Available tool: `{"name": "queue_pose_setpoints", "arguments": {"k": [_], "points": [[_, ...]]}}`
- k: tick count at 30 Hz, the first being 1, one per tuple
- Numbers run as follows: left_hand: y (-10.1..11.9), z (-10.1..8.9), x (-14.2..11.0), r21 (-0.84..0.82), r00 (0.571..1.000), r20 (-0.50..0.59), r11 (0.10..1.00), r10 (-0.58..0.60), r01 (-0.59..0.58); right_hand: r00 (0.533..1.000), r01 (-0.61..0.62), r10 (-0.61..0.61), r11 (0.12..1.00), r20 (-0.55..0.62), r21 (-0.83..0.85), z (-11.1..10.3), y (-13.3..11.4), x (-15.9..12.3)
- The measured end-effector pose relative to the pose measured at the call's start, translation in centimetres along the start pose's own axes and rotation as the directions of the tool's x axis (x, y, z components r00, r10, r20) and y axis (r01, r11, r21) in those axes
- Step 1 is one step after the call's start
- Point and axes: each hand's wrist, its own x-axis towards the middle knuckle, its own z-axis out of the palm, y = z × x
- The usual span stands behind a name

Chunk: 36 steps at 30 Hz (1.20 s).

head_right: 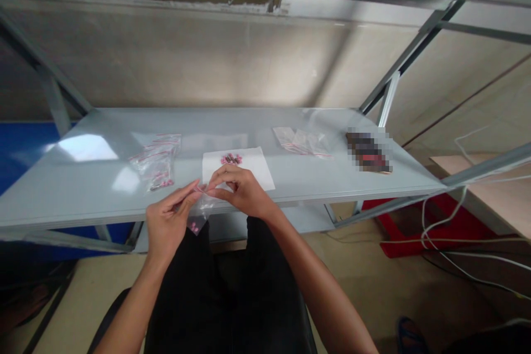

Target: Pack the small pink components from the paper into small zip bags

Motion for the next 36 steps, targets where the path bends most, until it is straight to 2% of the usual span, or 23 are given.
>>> {"name": "queue_pose_setpoints", "arguments": {"k": [4, 8, 9, 11, 14, 16, 21, 27, 33, 36], "points": [[0.0, 0.0, 0.1, 0.015, 0.998, 0.044, 0.999, -0.039, 0.038, 0.994, -0.005, 0.002, 0.999, 0.109, 0.035, -0.3, 0.0, 0.1], [0.4, -0.1, 0.2, 0.002, 0.996, 0.051, 0.998, -0.070, 0.070, 0.992, 0.008, -0.008, 1.000, 0.130, 0.000, -0.6, 0.1, 0.2], [0.5, -0.1, 0.2, 0.000, 0.996, 0.044, 0.997, -0.076, 0.076, 0.995, 0.017, -0.015, 1.000, 0.103, -0.015, -0.8, 0.2, 0.3], [0.7, -0.1, 0.2, -0.009, 0.995, 0.031, 0.996, -0.094, 0.094, 1.000, 0.002, -0.004, 0.998, -0.025, -0.069, -1.3, 0.6, 0.6], [0.8, 0.0, 0.2, -0.035, 0.993, 0.034, 0.992, -0.116, 0.118, 0.964, -0.110, 0.044, 0.964, -0.261, -0.243, -2.2, 1.5, 1.0], [0.9, 0.0, 0.1, -0.045, 0.992, 0.037, 0.992, -0.120, 0.122, 0.949, -0.178, 0.056, 0.908, -0.310, -0.380, -2.5, 2.2, 1.2], [1.0, -0.1, 0.3, -0.049, 0.993, 0.040, 0.993, -0.108, 0.110, 0.971, -0.193, 0.068, 0.786, -0.228, -0.588, -1.8, 3.3, 1.5], [0.8, -0.2, 0.1, -0.068, 0.993, 0.049, 0.992, -0.103, 0.107, 0.981, -0.178, 0.073, 0.700, -0.179, -0.692, -0.9, 3.3, 1.7], [0.8, -0.2, 0.1, -0.085, 0.993, 0.047, 0.991, -0.104, 0.108, 0.982, -0.177, 0.080, 0.692, -0.169, -0.700, -0.8, 3.3, 1.9], [0.6, -0.2, 0.2, -0.071, 0.993, 0.046, 0.991, -0.107, 0.110, 0.980, -0.173, 0.066, 0.753, -0.189, -0.634, -0.7, 3.3, 1.8]]}}
